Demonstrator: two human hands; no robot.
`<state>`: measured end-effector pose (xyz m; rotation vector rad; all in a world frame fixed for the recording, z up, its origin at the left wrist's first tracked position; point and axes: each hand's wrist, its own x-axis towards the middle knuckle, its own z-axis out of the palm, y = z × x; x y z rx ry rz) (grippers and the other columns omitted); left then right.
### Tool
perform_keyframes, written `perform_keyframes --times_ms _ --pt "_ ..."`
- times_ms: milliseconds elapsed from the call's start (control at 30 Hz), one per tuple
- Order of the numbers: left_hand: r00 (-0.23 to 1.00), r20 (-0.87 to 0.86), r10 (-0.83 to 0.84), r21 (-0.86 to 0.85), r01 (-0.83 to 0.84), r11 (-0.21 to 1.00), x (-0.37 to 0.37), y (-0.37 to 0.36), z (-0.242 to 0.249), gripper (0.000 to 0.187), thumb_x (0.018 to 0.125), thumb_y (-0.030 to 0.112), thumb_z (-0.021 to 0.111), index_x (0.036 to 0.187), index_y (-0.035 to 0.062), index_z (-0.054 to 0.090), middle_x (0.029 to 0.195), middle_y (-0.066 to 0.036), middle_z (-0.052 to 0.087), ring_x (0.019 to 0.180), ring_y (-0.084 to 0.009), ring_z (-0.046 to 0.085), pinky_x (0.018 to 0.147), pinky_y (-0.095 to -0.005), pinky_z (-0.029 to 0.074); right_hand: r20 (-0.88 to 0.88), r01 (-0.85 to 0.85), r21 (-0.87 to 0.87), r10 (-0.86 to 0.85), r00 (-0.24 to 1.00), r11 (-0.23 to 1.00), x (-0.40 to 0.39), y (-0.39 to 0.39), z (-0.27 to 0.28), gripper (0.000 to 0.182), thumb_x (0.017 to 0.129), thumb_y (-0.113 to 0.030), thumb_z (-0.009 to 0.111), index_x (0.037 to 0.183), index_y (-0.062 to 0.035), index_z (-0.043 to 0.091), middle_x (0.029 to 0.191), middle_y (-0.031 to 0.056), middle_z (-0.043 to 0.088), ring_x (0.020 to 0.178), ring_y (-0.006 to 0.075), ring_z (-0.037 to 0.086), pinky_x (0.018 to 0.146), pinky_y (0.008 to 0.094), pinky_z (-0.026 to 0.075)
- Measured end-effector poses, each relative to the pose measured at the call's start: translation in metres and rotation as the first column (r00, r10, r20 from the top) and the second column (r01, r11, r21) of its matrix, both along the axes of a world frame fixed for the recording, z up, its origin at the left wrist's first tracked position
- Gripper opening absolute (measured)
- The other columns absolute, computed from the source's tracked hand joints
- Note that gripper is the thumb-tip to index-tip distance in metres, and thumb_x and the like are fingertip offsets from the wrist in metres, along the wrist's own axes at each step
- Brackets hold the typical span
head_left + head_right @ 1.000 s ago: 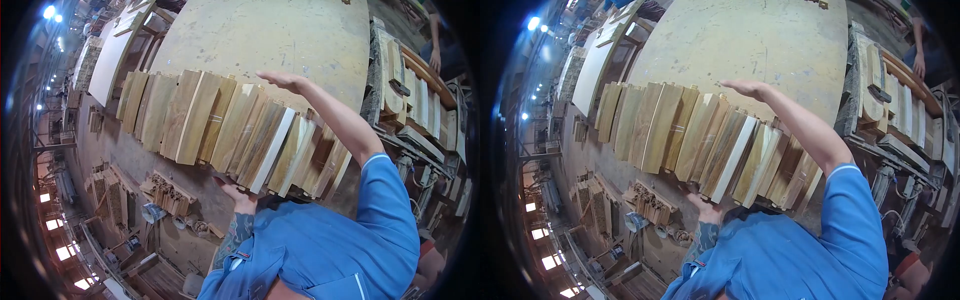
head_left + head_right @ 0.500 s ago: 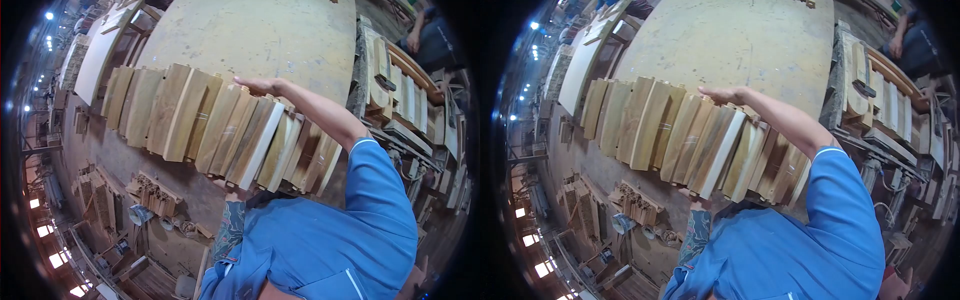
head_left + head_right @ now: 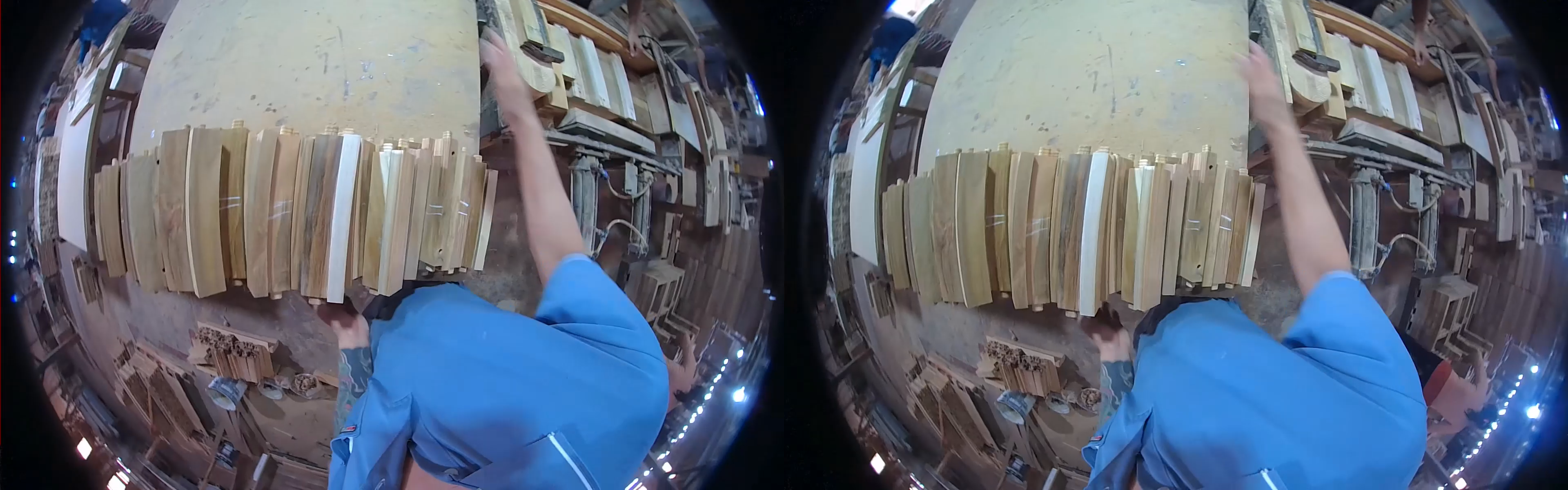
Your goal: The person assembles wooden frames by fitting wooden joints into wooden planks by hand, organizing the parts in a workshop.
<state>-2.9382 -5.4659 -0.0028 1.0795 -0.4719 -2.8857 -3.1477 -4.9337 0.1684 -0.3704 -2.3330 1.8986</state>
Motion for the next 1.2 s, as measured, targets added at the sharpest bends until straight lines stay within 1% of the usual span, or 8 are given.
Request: perform_keyframes --times_ms 33,100,133,333,667,833,967,1200 --pt "0.941 0.263 -0.213 -0.250 0.279 0.927 -0.014 0.034 0.061 0.054 0.090 0.040 0.059 0.135 0.0120 0.051 0.136 -0.007 0.055 0.125 -0.0229 0.050 0.103 -0.0433 0.037 -0.119 0.158 0.025 -0.154 0.981 0.987 0.005 -0.004 0.005 0.056 0.102 -0.043 0.037 0.142 -0.0034 0.044 0.142 0.0103 0.048 0.129 0.0192 0.045 0.111 0.0339 0.029" --pt "0.638 0.581 -0.505 -0.318 0.750 0.580 -0.030 0.055 0.117 0.051 0.092 0.039 0.057 0.137 0.0148 0.049 0.134 -0.004 0.054 0.122 -0.0198 0.051 0.095 -0.0411 0.041 0.428 0.404 -0.251 -0.273 0.861 0.880 0.088 -0.017 -0.022 0.064 0.098 -0.044 0.047 0.147 -0.0048 0.035 0.145 0.0106 0.044 0.135 0.0206 0.037 0.113 0.0347 0.026" --pt "0.625 0.584 -0.518 -0.315 0.762 0.565 -0.029 0.056 0.118 0.051 0.092 0.039 0.057 0.137 0.0148 0.049 0.134 -0.004 0.054 0.122 -0.0198 0.051 0.095 -0.0411 0.041 0.649 0.566 -0.304 -0.269 0.712 0.767 0.120 -0.043 -0.028 0.069 0.096 -0.041 0.054 0.150 -0.0052 0.030 0.145 0.0111 0.044 0.135 0.0212 0.036 0.113 0.0338 0.026" --pt "0.368 0.439 -0.820 -0.351 0.910 0.221 -0.020 0.045 0.084 0.041 0.095 0.023 0.055 0.133 0.0071 0.052 0.132 -0.009 0.055 0.117 -0.0209 0.057 0.096 -0.0324 0.044 0.059 0.387 0.120 -0.396 0.916 0.914 0.159 -0.138 -0.108 0.090 0.090 -0.040 0.064 0.148 0.0091 0.017 0.151 0.0254 0.030 0.143 0.0331 0.026 0.117 0.0374 0.019" --pt "0.130 0.512 -0.849 -0.476 0.866 -0.155 -0.015 0.078 0.124 0.052 0.094 0.024 0.060 0.140 0.0046 0.047 0.116 -0.008 0.061 0.097 -0.0162 0.060 0.086 -0.0262 0.045 0.108 0.580 -0.110 -0.571 0.814 0.807 0.195 -0.168 -0.105 0.072 0.089 -0.034 0.063 0.148 -0.0063 0.033 0.144 0.0203 0.047 0.132 0.0305 0.047 0.110 0.0351 0.035" --pt "0.125 0.463 -0.878 -0.714 0.640 -0.285 0.011 0.105 0.164 0.043 0.094 0.020 0.063 0.133 0.0018 0.054 0.117 -0.012 0.064 0.108 -0.0164 0.059 0.091 -0.0293 0.046 0.016 0.697 0.071 -0.700 0.714 0.713 0.223 -0.126 -0.136 0.057 0.090 -0.033 0.064 0.141 -0.0132 0.048 0.130 0.0183 0.060 0.119 0.0285 0.060 0.099 0.0354 0.046" --pt "0.114 0.402 -0.909 -0.914 0.118 -0.389 0.016 0.162 0.187 0.042 0.089 0.016 0.068 0.128 0.0028 0.058 0.118 -0.018 0.064 0.113 -0.0271 0.059 0.096 -0.0374 0.047 0.179 0.659 -0.442 -0.659 0.730 0.609 0.267 -0.070 -0.143 0.041 0.099 -0.020 0.054 0.138 -0.0075 0.051 0.117 0.0059 0.066 0.101 0.0163 0.064 0.089 0.0306 0.050" --pt "0.265 0.598 -0.756 -0.409 -0.710 -0.572 -0.033 0.336 0.170 0.056 0.089 0.036 0.062 0.139 0.0142 0.050 0.153 -0.023 0.028 0.141 -0.0469 0.023 0.115 -0.0547 0.020 0.318 0.499 -0.749 -0.425 0.847 0.435 0.222 -0.093 -0.168 0.050 0.101 -0.032 0.051 0.142 -0.0036 0.044 0.130 0.0073 0.058 0.113 0.0154 0.056 0.099 0.0307 0.043"
